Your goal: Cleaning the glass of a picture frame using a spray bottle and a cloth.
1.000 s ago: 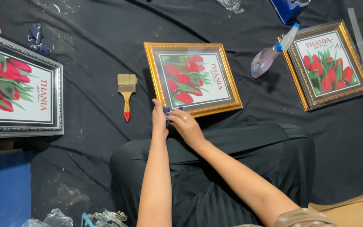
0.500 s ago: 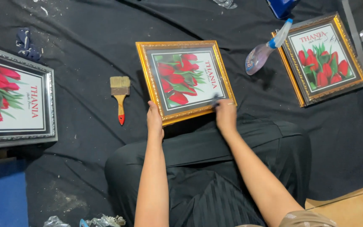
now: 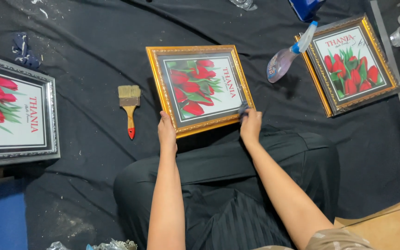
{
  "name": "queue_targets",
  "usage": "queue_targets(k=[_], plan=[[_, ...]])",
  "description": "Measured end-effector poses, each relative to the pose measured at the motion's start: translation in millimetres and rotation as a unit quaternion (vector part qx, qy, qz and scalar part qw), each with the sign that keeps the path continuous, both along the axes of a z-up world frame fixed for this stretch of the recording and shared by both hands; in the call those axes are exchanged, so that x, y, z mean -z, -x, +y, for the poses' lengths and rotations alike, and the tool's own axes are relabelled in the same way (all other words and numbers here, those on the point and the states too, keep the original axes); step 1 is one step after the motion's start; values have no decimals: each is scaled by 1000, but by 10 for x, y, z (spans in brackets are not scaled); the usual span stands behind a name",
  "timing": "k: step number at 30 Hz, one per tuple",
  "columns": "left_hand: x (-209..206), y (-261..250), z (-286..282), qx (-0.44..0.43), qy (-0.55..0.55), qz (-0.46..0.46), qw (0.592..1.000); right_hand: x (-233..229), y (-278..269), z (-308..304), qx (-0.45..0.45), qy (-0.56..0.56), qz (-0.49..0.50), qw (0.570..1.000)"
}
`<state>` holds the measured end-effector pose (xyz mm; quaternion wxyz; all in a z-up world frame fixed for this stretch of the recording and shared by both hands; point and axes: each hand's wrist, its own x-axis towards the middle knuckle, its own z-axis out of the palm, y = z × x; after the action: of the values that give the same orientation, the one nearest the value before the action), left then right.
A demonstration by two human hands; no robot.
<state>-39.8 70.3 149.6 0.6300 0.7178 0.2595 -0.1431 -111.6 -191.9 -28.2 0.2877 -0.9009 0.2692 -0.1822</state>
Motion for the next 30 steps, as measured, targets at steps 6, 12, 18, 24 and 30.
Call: queue_targets(k=[6, 12, 18, 24, 30], plan=[[117, -6, 17, 4, -19, 2, 1000, 752, -57, -703, 107, -2, 33, 994], [700, -115, 200, -25, 244, 10, 969, -14, -43, 200, -19, 28, 44, 998], [934, -135, 207, -31, 418, 5, 908, -982, -43, 1326, -202, 33, -50, 978], [1251, -141, 304, -81, 430, 31, 899, -1610, -313, 2018, -335, 35, -136, 932], [510, -83, 222, -92, 459, 21, 883, -1505, -58, 1884, -355, 95, -100, 925]])
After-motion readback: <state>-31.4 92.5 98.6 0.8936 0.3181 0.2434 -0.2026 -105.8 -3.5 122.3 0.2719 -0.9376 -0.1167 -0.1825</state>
